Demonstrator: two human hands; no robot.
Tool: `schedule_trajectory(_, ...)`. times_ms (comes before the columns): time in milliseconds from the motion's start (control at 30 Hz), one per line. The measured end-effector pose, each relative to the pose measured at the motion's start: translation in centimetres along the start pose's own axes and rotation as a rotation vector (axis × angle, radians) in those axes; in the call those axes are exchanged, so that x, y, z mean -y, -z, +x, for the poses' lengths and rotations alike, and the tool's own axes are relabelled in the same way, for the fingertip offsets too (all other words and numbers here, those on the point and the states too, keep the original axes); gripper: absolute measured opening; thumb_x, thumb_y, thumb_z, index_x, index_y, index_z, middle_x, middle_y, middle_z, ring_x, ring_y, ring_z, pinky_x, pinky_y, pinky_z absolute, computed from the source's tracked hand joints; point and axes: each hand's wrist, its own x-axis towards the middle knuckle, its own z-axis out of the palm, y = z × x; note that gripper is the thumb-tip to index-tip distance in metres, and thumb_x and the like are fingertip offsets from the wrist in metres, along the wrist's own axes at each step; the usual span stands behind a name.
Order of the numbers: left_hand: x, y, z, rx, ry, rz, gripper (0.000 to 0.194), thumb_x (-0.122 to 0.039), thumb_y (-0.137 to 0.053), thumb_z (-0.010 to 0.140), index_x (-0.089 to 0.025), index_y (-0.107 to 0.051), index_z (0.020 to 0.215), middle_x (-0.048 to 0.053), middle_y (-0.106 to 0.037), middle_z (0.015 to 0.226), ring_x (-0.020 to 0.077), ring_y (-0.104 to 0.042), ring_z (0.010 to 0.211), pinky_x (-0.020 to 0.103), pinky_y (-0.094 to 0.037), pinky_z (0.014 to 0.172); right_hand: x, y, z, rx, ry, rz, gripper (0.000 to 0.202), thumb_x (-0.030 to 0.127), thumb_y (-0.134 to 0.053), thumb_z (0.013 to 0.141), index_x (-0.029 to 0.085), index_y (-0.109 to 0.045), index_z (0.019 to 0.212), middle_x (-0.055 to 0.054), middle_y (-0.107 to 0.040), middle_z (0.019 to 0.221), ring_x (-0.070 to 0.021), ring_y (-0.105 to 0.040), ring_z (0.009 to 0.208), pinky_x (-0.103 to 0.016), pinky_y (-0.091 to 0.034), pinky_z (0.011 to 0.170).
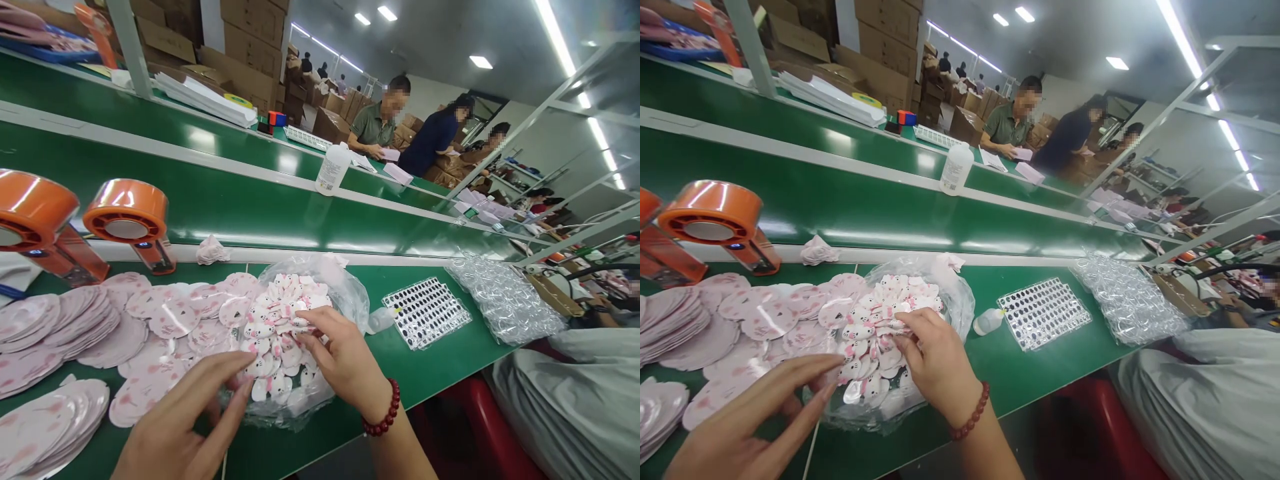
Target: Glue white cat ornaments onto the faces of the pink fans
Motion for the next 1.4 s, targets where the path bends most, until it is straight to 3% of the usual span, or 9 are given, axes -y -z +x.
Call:
schedule_trajectory(167,-3.6,-1.0,4.0,0.045,0.479,-0.445,0.046,-0.055,-0.084,0.068,-0.027,-0.079,0.103,0.006,-0.08,0.1,0.0252,-0.075,0.086,0.022,-0.06,0.069,0.0,-0.4,0.1,0.016,0.054,0.027,0.035,0.012,-0.062,0.096,0.024,-0.068,0.128,-0.006,-0.071,0.108,-0.0186,-0.069,0.098,-0.032,-0.058,0.088)
schedule_trajectory(333,-4.7,-2.2,6.0,0.051,0.568,-0.646,0.038,-0.047,-0.091,0.061,-0.019,-0.079,0.085,0.01,-0.081,0.085,0.0297,-0.077,0.081,0.036,-0.064,0.076,-0.4,-1.1,-0.1,-0.02,0.087,0.001,0.038,0.011,-0.066,0.093,0.026,-0.069,0.129,-0.005,-0.069,0.104,-0.0177,-0.068,0.095,-0.03,-0.059,0.085)
schedule_trajectory(600,-4.2,-2.1,6.4,0.072,0.657,-0.709,0.04,-0.042,-0.092,0.059,-0.021,-0.082,0.091,0.01,-0.082,0.094,0.0284,-0.077,0.089,0.036,-0.062,0.087,-0.7,-0.4,0.1,-0.052,0.084,0.091,0.028,0.026,-0.063,0.1,0.023,-0.071,0.127,-0.006,-0.072,0.104,-0.0174,-0.07,0.096,-0.031,-0.058,0.087)
schedule_trajectory(833,-4.3,-2.5,7.0,0.084,0.617,-0.619,0.044,-0.045,-0.088,0.06,-0.022,-0.083,0.097,0.01,-0.082,0.1,0.0293,-0.075,0.095,0.038,-0.06,0.089,-0.6,0.0,0.8,-0.132,0.063,0.03,0.025,0.026,-0.053,0.105,0.02,-0.076,0.114,-0.005,-0.074,0.096,-0.0156,-0.071,0.082,-0.028,-0.061,0.077)
schedule_trajectory(967,-3.9,-2.3,7.5,0.113,0.533,-0.478,0.046,-0.05,-0.082,0.062,-0.026,-0.082,0.1,0.007,-0.081,0.107,0.0314,-0.073,0.102,0.043,-0.058,0.094,-0.6,0.1,0.7,-0.24,0.008,-0.074,0.029,0.026,-0.052,0.104,0.014,-0.071,0.122,-0.012,-0.072,0.107,-0.0234,-0.069,0.096,-0.038,-0.06,0.086)
schedule_trajectory(1067,-3.3,-1.3,7.3,0.154,0.463,-0.374,0.043,-0.054,-0.078,0.063,-0.031,-0.082,0.1,0.003,-0.081,0.11,0.0307,-0.071,0.108,0.039,-0.059,0.091,-0.3,0.1,0.1,-0.283,0.027,-0.205,0.032,0.026,-0.062,0.1,0.014,-0.066,0.129,-0.014,-0.067,0.12,-0.0247,-0.068,0.102,-0.036,-0.059,0.085)
schedule_trajectory(1200,-2.0,0.2,5.6,0.129,0.344,-0.169,0.033,-0.056,-0.074,0.065,-0.034,-0.081,0.089,0.002,-0.079,0.103,0.0305,-0.071,0.094,0.039,-0.058,0.08,0.7,-0.9,-1.1,-0.116,0.166,-0.34,0.024,0.021,-0.077,0.088,0.022,-0.072,0.112,-0.006,-0.067,0.114,-0.0169,-0.068,0.079,-0.027,-0.055,0.059)
schedule_trajectory(1300,-0.6,0.6,3.9,0.178,0.125,0.122,0.027,-0.052,-0.068,0.072,-0.033,-0.078,0.088,0.004,-0.074,0.099,0.032,-0.068,0.099,0.046,-0.054,0.089,1.4,-2.5,-1.3,-0.013,0.254,-0.444,0.024,0.027,-0.086,0.081,0.025,-0.074,0.102,-0.003,-0.067,0.106,-0.0205,-0.067,0.086,-0.028,-0.054,0.059)
schedule_trajectory(1400,0.4,0.5,2.8,0.266,0.026,0.321,0.034,-0.051,-0.055,0.083,-0.03,-0.076,0.1,0.007,-0.071,0.1,0.0322,-0.068,0.099,0.048,-0.055,0.083,1.6,-3.8,-1.1,0.023,0.231,-0.519,0.023,0.033,-0.087,0.079,0.023,-0.074,0.095,-0.004,-0.066,0.102,-0.023,-0.066,0.089,-0.029,-0.054,0.061)
